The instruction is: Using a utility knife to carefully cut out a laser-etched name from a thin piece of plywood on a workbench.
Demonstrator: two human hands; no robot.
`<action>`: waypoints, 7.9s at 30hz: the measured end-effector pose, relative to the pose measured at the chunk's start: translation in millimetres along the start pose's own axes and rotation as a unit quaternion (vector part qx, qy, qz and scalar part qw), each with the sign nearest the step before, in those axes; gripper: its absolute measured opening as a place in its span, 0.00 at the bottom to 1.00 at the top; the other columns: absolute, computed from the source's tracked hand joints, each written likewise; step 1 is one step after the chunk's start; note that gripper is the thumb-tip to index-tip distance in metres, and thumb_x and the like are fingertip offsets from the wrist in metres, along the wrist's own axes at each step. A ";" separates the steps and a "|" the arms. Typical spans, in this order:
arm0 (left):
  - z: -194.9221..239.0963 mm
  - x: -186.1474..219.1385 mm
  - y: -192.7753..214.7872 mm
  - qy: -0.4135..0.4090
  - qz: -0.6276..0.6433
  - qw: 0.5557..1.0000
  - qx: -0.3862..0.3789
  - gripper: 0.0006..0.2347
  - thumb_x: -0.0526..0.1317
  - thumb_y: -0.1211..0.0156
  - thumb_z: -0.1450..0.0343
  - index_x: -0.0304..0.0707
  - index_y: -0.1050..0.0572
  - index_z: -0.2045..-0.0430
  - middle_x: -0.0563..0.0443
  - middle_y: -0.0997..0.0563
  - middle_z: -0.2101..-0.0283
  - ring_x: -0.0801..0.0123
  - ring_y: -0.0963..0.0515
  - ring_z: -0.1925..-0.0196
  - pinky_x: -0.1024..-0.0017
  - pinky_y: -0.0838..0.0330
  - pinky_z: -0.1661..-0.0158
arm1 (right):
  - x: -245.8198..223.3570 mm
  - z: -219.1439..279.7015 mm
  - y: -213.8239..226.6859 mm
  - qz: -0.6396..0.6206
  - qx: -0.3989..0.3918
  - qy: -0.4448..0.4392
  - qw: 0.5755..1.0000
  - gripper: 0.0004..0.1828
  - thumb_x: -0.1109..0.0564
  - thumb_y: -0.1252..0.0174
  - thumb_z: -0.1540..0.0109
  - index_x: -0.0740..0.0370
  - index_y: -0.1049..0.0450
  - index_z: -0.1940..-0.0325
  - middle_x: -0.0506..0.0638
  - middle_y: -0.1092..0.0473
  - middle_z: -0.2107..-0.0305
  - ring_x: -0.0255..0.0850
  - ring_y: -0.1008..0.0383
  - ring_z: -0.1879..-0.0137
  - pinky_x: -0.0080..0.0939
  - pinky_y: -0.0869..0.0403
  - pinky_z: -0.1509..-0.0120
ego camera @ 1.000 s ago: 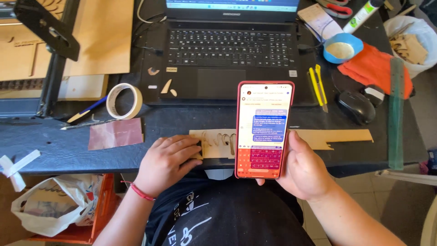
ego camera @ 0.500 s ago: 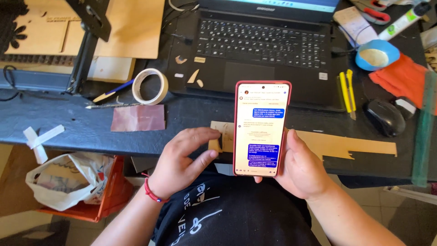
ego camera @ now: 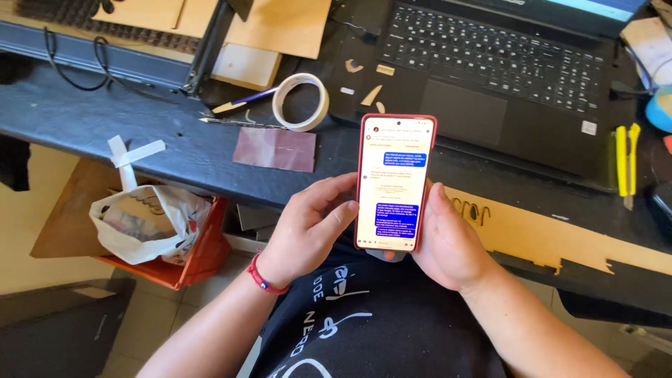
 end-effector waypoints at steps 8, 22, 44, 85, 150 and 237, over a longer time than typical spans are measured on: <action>-13.5 -39.4 10.2 0.104 0.225 0.968 0.041 0.15 0.36 0.51 0.26 0.30 0.29 0.46 0.46 0.19 0.56 0.71 0.21 0.65 0.75 0.23 0.70 | 16.8 -26.5 -4.6 -0.019 0.083 -0.001 0.996 0.26 0.47 0.52 0.36 0.55 0.42 0.36 0.55 0.29 0.50 0.44 0.24 0.53 0.41 0.21 0.64; -81.6 -47.0 18.3 0.185 0.170 0.964 0.085 0.16 0.34 0.49 0.27 0.28 0.28 0.44 0.39 0.18 0.55 0.60 0.17 0.60 0.66 0.17 0.69 | -2.5 -52.9 9.9 0.186 0.168 0.023 0.968 0.48 0.77 0.58 0.47 0.55 0.55 0.23 0.59 0.31 0.44 0.46 0.23 0.53 0.38 0.24 0.57; -125.9 -28.4 13.3 0.125 -0.141 0.979 0.076 0.16 0.34 0.51 0.26 0.28 0.27 0.45 0.34 0.20 0.50 0.46 0.20 0.49 0.62 0.24 0.54 | -10.5 -75.4 37.4 0.180 0.244 0.052 0.951 0.47 0.79 0.54 0.46 0.57 0.50 0.23 0.65 0.28 0.52 0.48 0.22 0.58 0.40 0.19 0.56; -52.6 -40.5 -17.0 -0.185 -0.380 0.883 -0.205 0.33 0.58 0.41 0.34 0.49 0.41 0.34 0.49 0.31 0.34 0.52 0.35 0.33 0.43 0.50 0.36 | -21.3 136.9 175.5 0.890 0.147 -0.029 0.430 0.60 0.27 0.38 0.57 0.33 0.53 0.24 0.42 0.52 0.28 0.40 0.51 0.26 0.58 0.53 0.24; -72.8 -30.6 -52.1 0.114 -0.173 0.959 -0.193 0.05 0.42 0.37 0.33 0.47 0.17 0.70 0.68 0.31 0.79 0.83 0.37 0.71 0.75 0.36 0.70 | -42.5 60.9 113.2 0.826 0.250 0.214 0.457 0.11 0.45 0.34 0.37 0.50 0.25 0.66 0.39 0.27 0.70 0.43 0.28 0.62 0.47 0.40 0.49; -16.4 -52.5 -20.8 -0.294 -0.341 0.890 -0.066 0.19 0.61 0.40 0.32 0.44 0.24 0.69 0.49 0.21 0.45 0.58 0.22 0.44 0.60 0.35 0.47 | 7.5 28.0 47.9 0.824 0.033 0.086 0.558 0.40 0.38 0.31 0.50 0.47 0.35 0.37 0.59 0.43 0.33 0.62 0.44 0.30 0.67 0.45 0.27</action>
Point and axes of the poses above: each hand's wrist, its own z-axis away from the middle knuckle, its own y-axis out of the back of the hand, x = y × z, the point moved 1 cm from there along -z, towards the middle knuckle
